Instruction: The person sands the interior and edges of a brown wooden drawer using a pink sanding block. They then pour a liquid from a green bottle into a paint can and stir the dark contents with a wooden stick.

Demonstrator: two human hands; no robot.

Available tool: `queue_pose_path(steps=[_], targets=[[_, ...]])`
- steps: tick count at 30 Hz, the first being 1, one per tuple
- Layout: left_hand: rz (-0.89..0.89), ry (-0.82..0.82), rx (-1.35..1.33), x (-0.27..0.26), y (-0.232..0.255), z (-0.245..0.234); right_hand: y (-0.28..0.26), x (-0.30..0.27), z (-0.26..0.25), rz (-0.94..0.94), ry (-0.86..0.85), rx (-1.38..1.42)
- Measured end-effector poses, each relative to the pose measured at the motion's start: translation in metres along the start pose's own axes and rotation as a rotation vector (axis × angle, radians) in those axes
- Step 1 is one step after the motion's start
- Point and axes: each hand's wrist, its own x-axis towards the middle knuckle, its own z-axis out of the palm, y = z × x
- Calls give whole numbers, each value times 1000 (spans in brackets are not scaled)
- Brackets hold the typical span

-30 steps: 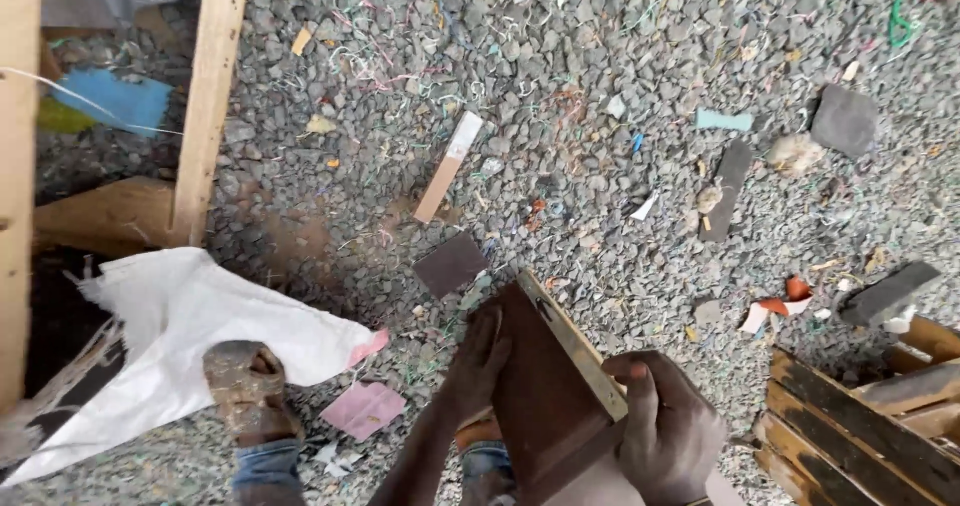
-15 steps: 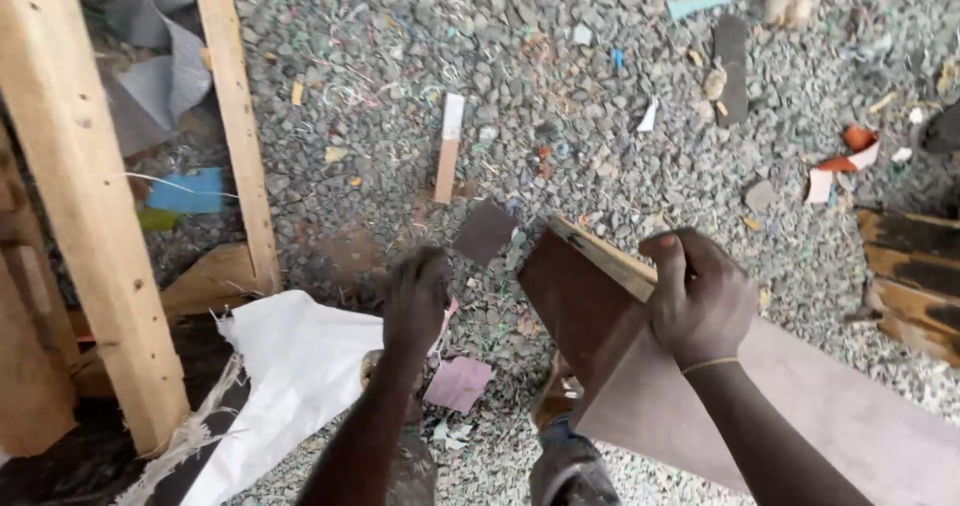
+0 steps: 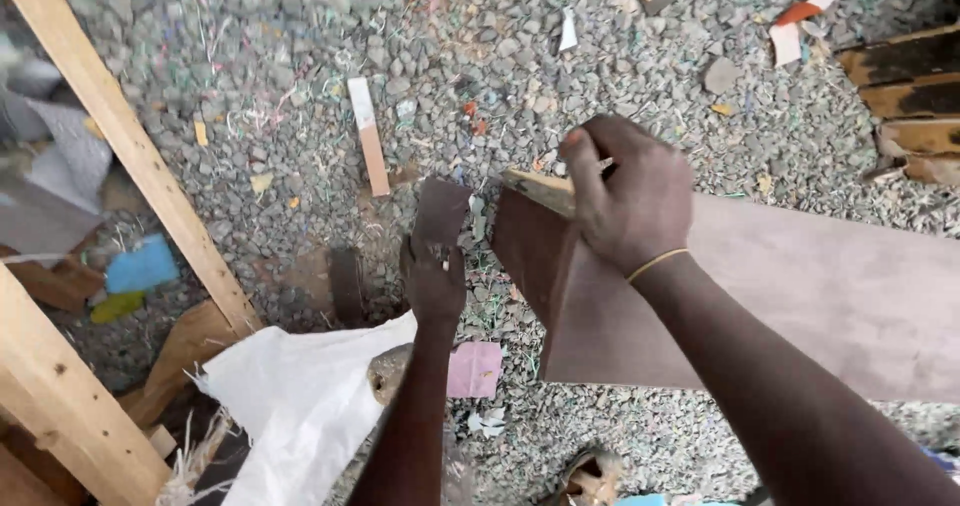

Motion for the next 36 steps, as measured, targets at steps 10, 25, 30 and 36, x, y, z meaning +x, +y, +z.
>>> queue_pose_path(steps=[10, 25, 30, 36], targets=[[-518, -352, -208, -118, -12, -114, -46, -127, -26, 153, 156, 43], [-55, -956, 547, -321, 173, -62, -28, -539, -33, 1063, -764, 407], [41, -963, 465, -415, 229, -14, 32, -550, -156, 1158, -277, 504], [251, -1122, 512, -518, 304, 53, 116, -594, -266, 1207, 19, 430]])
